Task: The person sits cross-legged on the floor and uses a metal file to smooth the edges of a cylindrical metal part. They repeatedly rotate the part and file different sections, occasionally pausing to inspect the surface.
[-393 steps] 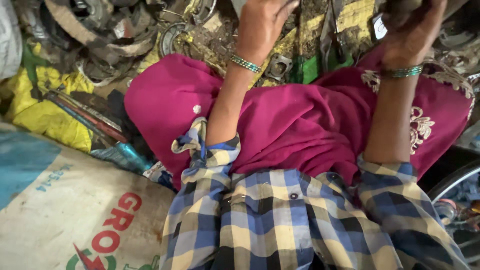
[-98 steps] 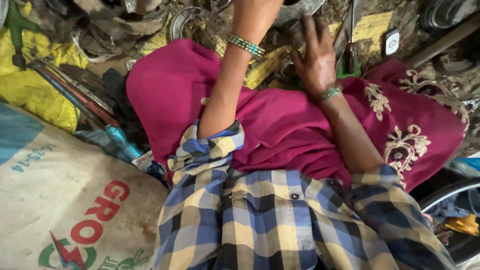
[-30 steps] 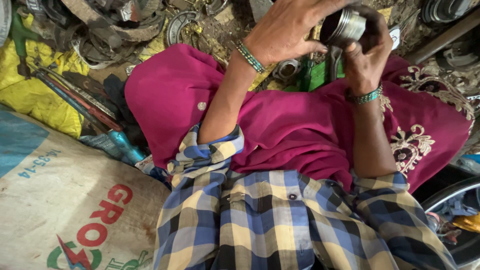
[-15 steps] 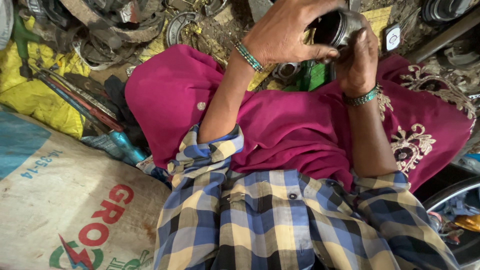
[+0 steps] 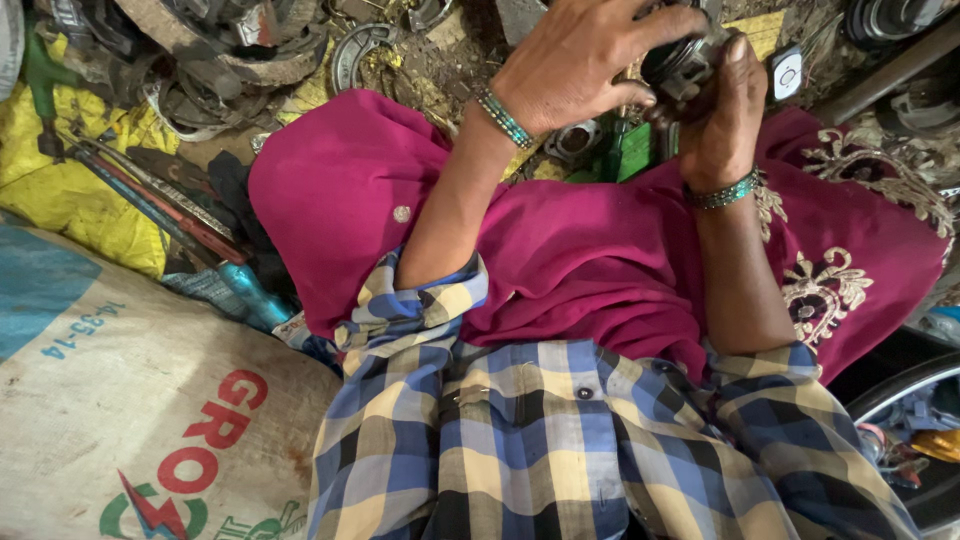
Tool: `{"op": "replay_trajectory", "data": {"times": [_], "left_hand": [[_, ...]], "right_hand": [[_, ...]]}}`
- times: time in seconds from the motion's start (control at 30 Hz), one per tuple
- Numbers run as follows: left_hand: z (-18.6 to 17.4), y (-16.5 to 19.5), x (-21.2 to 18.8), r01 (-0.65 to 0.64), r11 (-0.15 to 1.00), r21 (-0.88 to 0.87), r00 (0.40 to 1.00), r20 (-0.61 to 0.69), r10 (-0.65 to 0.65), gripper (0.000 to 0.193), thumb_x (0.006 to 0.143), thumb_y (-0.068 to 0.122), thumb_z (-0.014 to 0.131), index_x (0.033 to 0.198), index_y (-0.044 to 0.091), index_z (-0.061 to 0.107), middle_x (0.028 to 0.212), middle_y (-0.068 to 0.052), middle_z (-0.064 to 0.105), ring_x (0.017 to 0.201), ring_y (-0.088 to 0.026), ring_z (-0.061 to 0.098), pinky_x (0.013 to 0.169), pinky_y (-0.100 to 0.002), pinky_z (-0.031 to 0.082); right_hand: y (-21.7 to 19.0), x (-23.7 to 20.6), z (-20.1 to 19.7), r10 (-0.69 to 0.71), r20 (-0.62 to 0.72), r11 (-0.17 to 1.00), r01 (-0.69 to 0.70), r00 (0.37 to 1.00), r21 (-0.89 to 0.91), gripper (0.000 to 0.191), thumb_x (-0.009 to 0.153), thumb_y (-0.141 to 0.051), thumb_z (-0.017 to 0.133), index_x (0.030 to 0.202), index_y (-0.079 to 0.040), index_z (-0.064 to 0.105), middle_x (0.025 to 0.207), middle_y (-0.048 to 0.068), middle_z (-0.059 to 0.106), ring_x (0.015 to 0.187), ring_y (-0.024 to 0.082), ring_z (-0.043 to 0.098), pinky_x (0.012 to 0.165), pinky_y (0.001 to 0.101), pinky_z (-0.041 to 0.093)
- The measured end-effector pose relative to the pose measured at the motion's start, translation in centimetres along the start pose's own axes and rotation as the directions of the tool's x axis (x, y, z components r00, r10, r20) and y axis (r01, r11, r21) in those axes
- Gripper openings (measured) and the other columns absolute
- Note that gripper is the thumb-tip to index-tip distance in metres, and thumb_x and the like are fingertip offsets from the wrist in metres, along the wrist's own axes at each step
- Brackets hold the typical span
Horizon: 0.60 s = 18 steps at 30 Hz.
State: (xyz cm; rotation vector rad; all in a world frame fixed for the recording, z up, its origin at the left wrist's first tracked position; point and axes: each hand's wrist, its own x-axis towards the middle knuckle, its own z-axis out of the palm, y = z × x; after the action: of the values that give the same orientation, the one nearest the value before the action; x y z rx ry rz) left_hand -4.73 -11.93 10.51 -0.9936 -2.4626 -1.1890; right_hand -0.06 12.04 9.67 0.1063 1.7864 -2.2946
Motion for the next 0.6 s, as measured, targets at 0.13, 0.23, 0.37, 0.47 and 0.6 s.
{"op": "replay_trajectory", "data": {"times": [0.13,0.23,0.37,0.47,0.6], "left_hand": [[-0.3,0.1,0.0,0.012,1.0,0.003,1.0,0.017,-0.012,0.068,0.082,0.036,0.095,0.139,0.021,0.061,0.125,-0.005,0.059,0.114,-0.03,0.061,0.092,-0.047,0.051],[-0.6,0.2,0.0,0.005,1.0,0.005,1.0,0.01,-0.006,0.066,0.082,0.035,0.095,0.137,0.02,0.061,0.122,-0.005,0.058,0.112,-0.029,0.061,0.09,-0.047,0.05],[-0.6,0.4,0.1,-0.003,0.999,0.033,1.0,0.029,0.002,0.068,0.081,0.034,0.094,0.138,0.019,0.061,0.119,-0.007,0.058,0.109,-0.029,0.06,0.089,-0.047,0.05],[-0.5,0.5,0.2,0.02,0.999,0.041,0.999,0.047,-0.022,0.068,0.08,0.034,0.095,0.136,0.017,0.061,0.12,-0.006,0.058,0.111,-0.029,0.06,0.091,-0.047,0.05],[-0.4,0.5,0.3,-0.022,0.997,0.07,1.0,0.003,0.022,0.068,0.075,0.032,0.095,0.132,0.015,0.061,0.125,-0.007,0.057,0.115,-0.03,0.06,0.094,-0.047,0.051]], "right_hand": [[-0.8,0.0,0.8,0.009,-0.01,0.999,-0.009,1.0,-0.049,0.05,0.116,-0.052,0.057,0.117,-0.002,0.06,0.088,0.007,0.066,0.071,0.016,0.07,0.062,0.0306,0.062],[-1.2,0.0,1.4,0.025,-0.023,0.999,-0.026,0.999,-0.039,0.049,0.118,-0.05,0.058,0.119,-0.001,0.059,0.09,0.007,0.067,0.073,0.016,0.069,0.062,0.031,0.062],[-1.6,-0.1,1.9,0.055,-0.031,0.995,-0.057,0.998,-0.076,0.049,0.114,-0.051,0.055,0.121,-0.003,0.06,0.088,0.007,0.068,0.07,0.016,0.071,0.057,0.0293,0.061],[-1.6,-0.1,1.9,0.073,-0.025,0.995,-0.074,0.997,-0.062,0.047,0.114,-0.05,0.055,0.119,-0.003,0.06,0.091,0.007,0.069,0.065,0.015,0.069,0.053,0.0273,0.058],[-1.4,0.1,2.0,0.062,-0.026,0.996,-0.063,0.998,-0.061,0.047,0.117,-0.046,0.054,0.12,0.001,0.06,0.092,0.009,0.069,0.076,0.016,0.071,0.066,0.0286,0.062]]}}
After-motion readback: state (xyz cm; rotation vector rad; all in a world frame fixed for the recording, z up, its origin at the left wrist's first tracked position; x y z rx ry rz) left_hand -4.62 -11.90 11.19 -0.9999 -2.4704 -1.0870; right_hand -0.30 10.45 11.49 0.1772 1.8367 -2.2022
